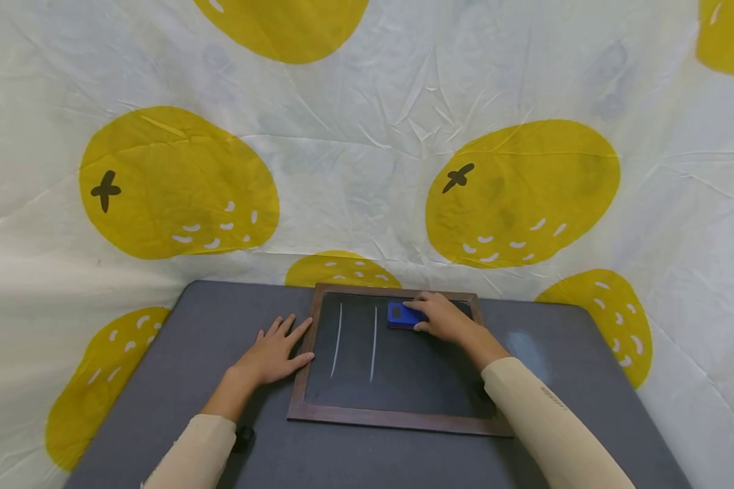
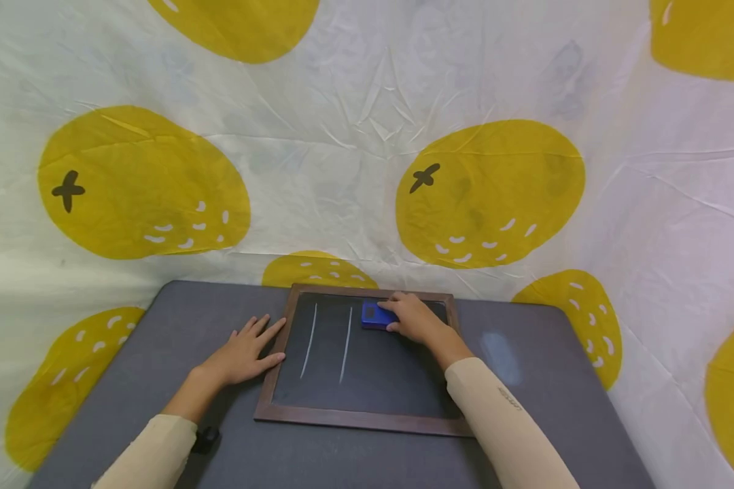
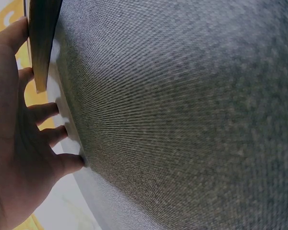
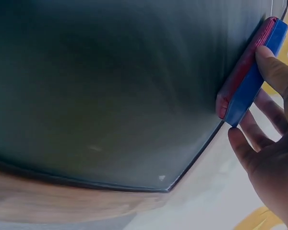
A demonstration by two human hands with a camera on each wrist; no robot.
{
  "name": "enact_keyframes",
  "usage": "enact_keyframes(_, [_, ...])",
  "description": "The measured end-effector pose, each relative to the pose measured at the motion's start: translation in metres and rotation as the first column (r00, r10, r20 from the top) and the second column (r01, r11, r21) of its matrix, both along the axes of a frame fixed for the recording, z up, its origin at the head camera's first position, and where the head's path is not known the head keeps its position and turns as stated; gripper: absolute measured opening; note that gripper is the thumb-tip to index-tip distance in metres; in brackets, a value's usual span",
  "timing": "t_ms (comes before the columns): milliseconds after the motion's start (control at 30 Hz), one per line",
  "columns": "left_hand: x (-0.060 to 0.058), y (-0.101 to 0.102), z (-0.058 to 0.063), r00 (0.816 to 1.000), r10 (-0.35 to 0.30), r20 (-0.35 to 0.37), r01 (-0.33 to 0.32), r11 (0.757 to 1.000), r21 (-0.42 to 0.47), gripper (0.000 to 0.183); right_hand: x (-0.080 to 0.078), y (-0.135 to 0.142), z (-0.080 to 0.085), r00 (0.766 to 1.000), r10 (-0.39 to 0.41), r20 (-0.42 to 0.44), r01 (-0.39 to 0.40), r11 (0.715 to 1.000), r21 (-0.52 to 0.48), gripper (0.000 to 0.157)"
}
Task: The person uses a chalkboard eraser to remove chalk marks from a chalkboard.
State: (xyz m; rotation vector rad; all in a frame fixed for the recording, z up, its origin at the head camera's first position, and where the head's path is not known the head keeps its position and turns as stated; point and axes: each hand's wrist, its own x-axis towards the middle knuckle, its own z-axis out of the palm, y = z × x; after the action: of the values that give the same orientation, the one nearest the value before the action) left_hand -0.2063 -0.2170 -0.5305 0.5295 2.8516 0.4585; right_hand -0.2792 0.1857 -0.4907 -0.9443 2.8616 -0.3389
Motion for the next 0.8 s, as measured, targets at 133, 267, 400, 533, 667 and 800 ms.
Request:
enact_keyframes(133, [0.0,-0.001,0.0,1.0,-0.001,-0.001,0.001,1.0,0.0,0.08,0.02,0.002,0.001,0.999,0.037,0.003,-0.037,0.999,-0.026,0.056])
enact_keyframes(267, [0.0,-0.001,-0.001,1.0,-0.004,0.002,0.004,1.0,0.003,0.08,0.043,0.004,0.001,0.997,0.076,-0.015,-0.076,0.997,-0.034,0.057])
enact_keyframes(400, [0.0,0.0,-0.001,1.0,-0.006,0.01,0.006,1.0,-0.006,0.08,0.068,0.007,-0.001,0.993,0.115,-0.034,-0.116,0.993,-0.034,0.058])
enact_keyframes(533, [-0.001,0.001,0.0,1.0,-0.007,0.016,0.007,1.0,-0.007,0.08,0.094,0.01,-0.001,0.985,0.164,-0.043,-0.166,0.985,-0.045,0.06])
enact_keyframes(667, [-0.002,0.0,-0.001,1.0,-0.009,0.009,0.009,1.0,-0.013,0.081,0.118,0.013,-0.001,0.978,0.207,-0.041,-0.209,0.976,-0.066,0.062])
enact_keyframes(800, [-0.001,0.0,-0.002,1.0,-0.008,-0.002,0.008,1.0,-0.017,0.08,0.134,0.015,-0.002,0.973,0.226,-0.04,-0.229,0.971,-0.074,0.062])
